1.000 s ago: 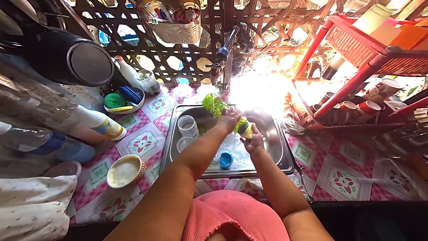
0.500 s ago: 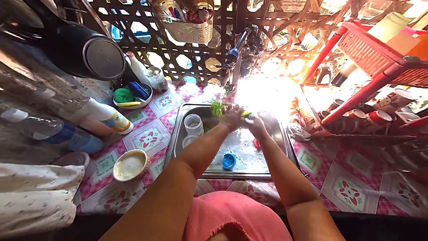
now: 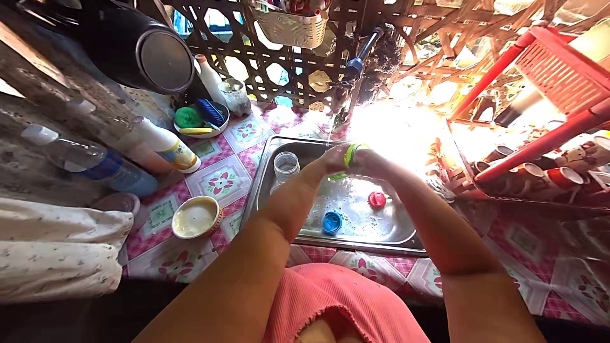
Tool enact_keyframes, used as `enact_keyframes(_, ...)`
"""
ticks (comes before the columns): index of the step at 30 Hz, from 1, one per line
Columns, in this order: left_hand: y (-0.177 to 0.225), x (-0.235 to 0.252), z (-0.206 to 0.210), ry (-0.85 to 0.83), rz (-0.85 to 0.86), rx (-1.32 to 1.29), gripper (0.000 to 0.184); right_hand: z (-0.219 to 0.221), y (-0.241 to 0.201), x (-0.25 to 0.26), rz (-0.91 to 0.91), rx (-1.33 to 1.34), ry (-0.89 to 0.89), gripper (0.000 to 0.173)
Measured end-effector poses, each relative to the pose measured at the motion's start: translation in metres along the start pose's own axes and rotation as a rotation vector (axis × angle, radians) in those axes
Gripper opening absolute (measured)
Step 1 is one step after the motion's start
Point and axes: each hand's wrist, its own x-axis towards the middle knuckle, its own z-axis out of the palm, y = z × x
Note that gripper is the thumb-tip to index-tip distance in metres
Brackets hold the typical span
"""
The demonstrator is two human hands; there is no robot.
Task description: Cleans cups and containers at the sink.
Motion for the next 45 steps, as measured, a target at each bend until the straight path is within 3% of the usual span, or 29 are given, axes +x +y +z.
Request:
enact_keyframes(2, -0.002, 0.008, 0.013, 0.081, -0.017, -0.059, 0.074, -0.001, 0.014, 0.004, -0.042, -0.111, 0.104, 0.024)
enact_keyframes(4, -0.004, 0.011, 0.026, 0.172, -0.079, -0.059, 0.082, -0.001, 0.011, -0.004, 0.004, -0.040, 0.258, 0.026)
enact_keyframes(7, -0.004, 0.003, 0.047, 0.397, -0.297, -0.046, 0.075, 0.013, 0.018, -0.012, 0.071, 0.418, 0.651, 0.024)
enact_keyframes(9, -0.008, -0.002, 0.059, 0.521, -0.501, -0.011, 0.073, 0.018, 0.017, -0.019, 0.200, 0.613, 0.755, 0.022)
enact_keyframes(11, -0.010, -0.009, 0.066, 0.568, -0.618, 0.000, 0.076, 0.033, 0.029, -0.015, 0.328, 0.564, 0.698, 0.028)
enact_keyframes(14, -0.011, -0.014, 0.073, 0.596, -0.645, 0.004, 0.075, 0.054, 0.035, -0.010, 0.455, 0.468, 0.603, 0.034)
enact_keyframes(19, -0.011, -0.020, 0.087, 0.616, -0.625, -0.038, 0.077, 0.083, 0.036, -0.017, 0.326, 0.567, 0.753, 0.026)
enact_keyframes(22, -0.003, -0.028, 0.095, 0.636, -0.745, -0.215, 0.090, 0.107, 0.051, -0.013, 0.343, 0.810, 0.804, 0.028)
enact_keyframes(24, 0.000, -0.036, 0.097, 0.621, -0.814, -0.240, 0.098, 0.118, 0.052, -0.015, 0.354, 0.779, 0.785, 0.032)
enact_keyframes(27, 0.005, -0.052, 0.092, 0.476, -0.786, -0.145, 0.099, 0.110, 0.033, -0.018, 0.167, 0.506, 0.665, 0.059)
enact_keyframes(30, 0.011, -0.064, 0.087, 0.494, -0.867, -0.359, 0.111, 0.094, 0.013, -0.001, -0.095, 0.175, 0.341, 0.077)
enact_keyframes(33, 0.040, -0.091, 0.068, 0.389, -0.896, -0.523, 0.090, 0.082, 0.002, 0.018, -0.060, -0.068, 0.263, 0.054)
enact_keyframes(34, 0.050, -0.106, 0.057, 0.339, -0.823, -0.571, 0.081, 0.077, 0.000, 0.021, -0.015, -0.070, 0.252, 0.041)
enact_keyframes(36, 0.057, -0.135, 0.032, 0.290, -0.582, -0.683, 0.069, 0.065, -0.001, 0.018, 0.070, -0.068, 0.240, 0.030)
enact_keyframes(38, 0.057, -0.157, 0.002, 0.359, -0.392, -0.700, 0.059, 0.054, 0.009, 0.011, 0.128, -0.075, 0.256, 0.032)
enact_keyframes(40, 0.055, -0.175, -0.031, 0.512, -0.338, -0.676, 0.052, 0.049, 0.025, 0.005, 0.156, -0.081, 0.319, 0.032)
enact_keyframes(43, 0.037, -0.196, -0.066, 0.713, -0.386, -0.597, 0.042, 0.042, 0.043, -0.006, 0.242, -0.101, 0.335, 0.033)
enact_keyframes(45, 0.012, -0.208, -0.076, 0.742, -0.448, -0.399, 0.039, 0.044, 0.061, -0.005, 0.298, -0.102, 0.307, 0.037)
